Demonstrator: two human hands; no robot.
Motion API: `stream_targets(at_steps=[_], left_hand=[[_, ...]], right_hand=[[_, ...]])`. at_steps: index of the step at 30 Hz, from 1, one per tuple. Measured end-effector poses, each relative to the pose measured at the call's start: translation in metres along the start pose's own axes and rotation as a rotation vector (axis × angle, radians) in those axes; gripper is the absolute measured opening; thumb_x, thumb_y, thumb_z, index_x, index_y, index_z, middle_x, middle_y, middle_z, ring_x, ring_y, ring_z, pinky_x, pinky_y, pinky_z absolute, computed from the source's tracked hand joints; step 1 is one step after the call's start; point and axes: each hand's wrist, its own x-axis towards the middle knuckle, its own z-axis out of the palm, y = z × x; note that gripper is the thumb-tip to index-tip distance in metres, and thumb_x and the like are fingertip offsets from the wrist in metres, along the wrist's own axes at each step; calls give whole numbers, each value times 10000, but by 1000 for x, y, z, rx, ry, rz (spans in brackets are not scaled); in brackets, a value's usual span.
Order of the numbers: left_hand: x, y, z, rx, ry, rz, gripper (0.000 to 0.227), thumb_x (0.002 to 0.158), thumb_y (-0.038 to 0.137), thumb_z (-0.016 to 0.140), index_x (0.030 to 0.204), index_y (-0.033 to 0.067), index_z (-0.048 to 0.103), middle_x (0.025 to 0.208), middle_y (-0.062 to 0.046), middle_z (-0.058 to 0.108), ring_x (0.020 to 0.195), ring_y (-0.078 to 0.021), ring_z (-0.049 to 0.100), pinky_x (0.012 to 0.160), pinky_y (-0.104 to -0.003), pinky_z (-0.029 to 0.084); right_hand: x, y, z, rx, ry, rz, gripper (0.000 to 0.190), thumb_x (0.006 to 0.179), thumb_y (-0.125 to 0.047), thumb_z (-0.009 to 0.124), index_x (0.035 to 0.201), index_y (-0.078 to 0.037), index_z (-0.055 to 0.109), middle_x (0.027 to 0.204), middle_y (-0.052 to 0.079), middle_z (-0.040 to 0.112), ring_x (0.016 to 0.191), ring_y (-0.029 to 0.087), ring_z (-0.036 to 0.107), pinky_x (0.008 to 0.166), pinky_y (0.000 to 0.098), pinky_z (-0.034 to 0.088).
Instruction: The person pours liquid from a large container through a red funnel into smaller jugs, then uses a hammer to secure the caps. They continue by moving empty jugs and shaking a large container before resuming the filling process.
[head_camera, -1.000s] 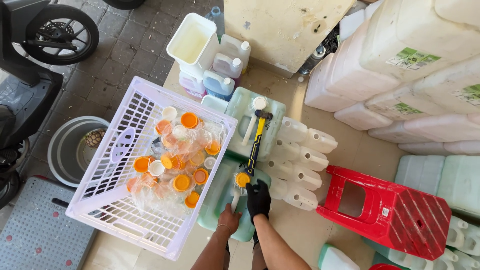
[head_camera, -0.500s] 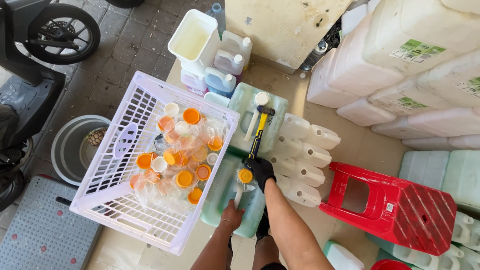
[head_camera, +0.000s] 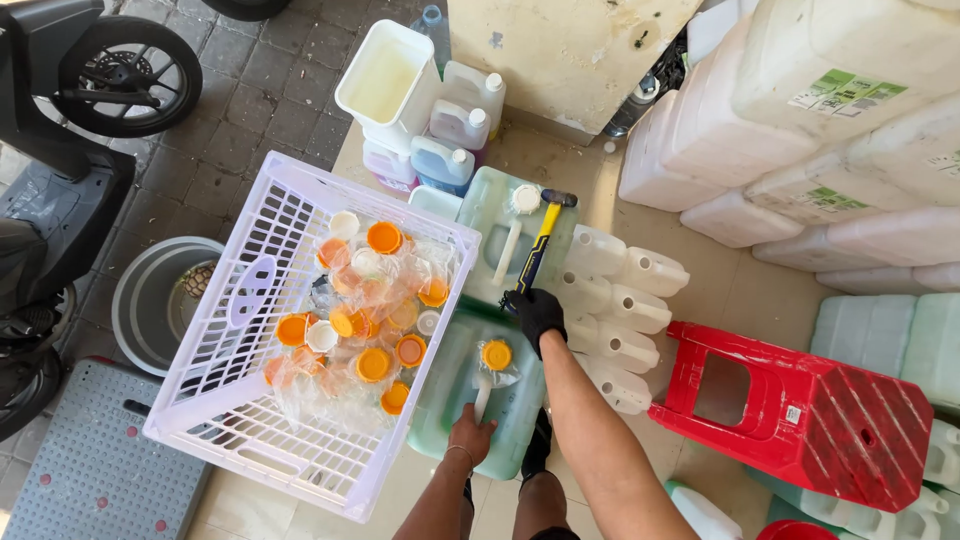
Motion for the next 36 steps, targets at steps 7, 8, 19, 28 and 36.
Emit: stream_targets(at_steps=[7, 8, 19, 28, 36], left_hand=[[2, 0, -4, 8, 26, 55, 420, 901, 308, 720, 1212, 64, 581, 1140, -217, 725, 1077, -409, 681, 933, -474, 539], [4, 2, -5, 10, 31, 47, 421, 893, 297, 720, 1218, 69, 581, 1145, -218, 727, 1080, -407, 684, 939, -471, 540], [0, -9, 0, 1, 84, 77, 396, 959, 215, 577, 1307, 89, 436, 1242, -268, 669, 1182, -461, 620, 1012, -515, 484], [-39, -26, 0, 52, -50, 21, 364, 948, 140, 498, 1294, 72, 412, 1300, -315, 623, 1254, -504, 556, 1060, -529, 442], [-80, -59, 6, 151, -24, -79, 398, 928, 273, 573, 1251, 75, 452, 1290, -297, 649, 1263, -494, 576, 1088, -522, 447]], right_hand=[[-42, 47, 25, -158, 376, -95, 426, 959, -511, 707, 1011, -89, 731, 989, 166, 745, 988, 378, 692, 836, 473, 541], [-59, 65, 37, -103, 316, -53, 413, 896, -478, 745, 1021, -85, 727, 974, 155, 753, 969, 357, 705, 830, 460, 548], [-140, 95, 98, 196, -29, 400, 421, 819, -366, 757, 1041, -8, 765, 1020, 183, 784, 928, 320, 749, 811, 414, 563], [-195, 109, 92, 566, -211, 502, 304, 923, -294, 642, 985, -14, 742, 954, 153, 752, 870, 309, 689, 811, 438, 531], [-247, 127, 110, 1023, -243, 889, 367, 976, -406, 644, 883, -54, 689, 808, 137, 661, 733, 315, 627, 718, 464, 526]])
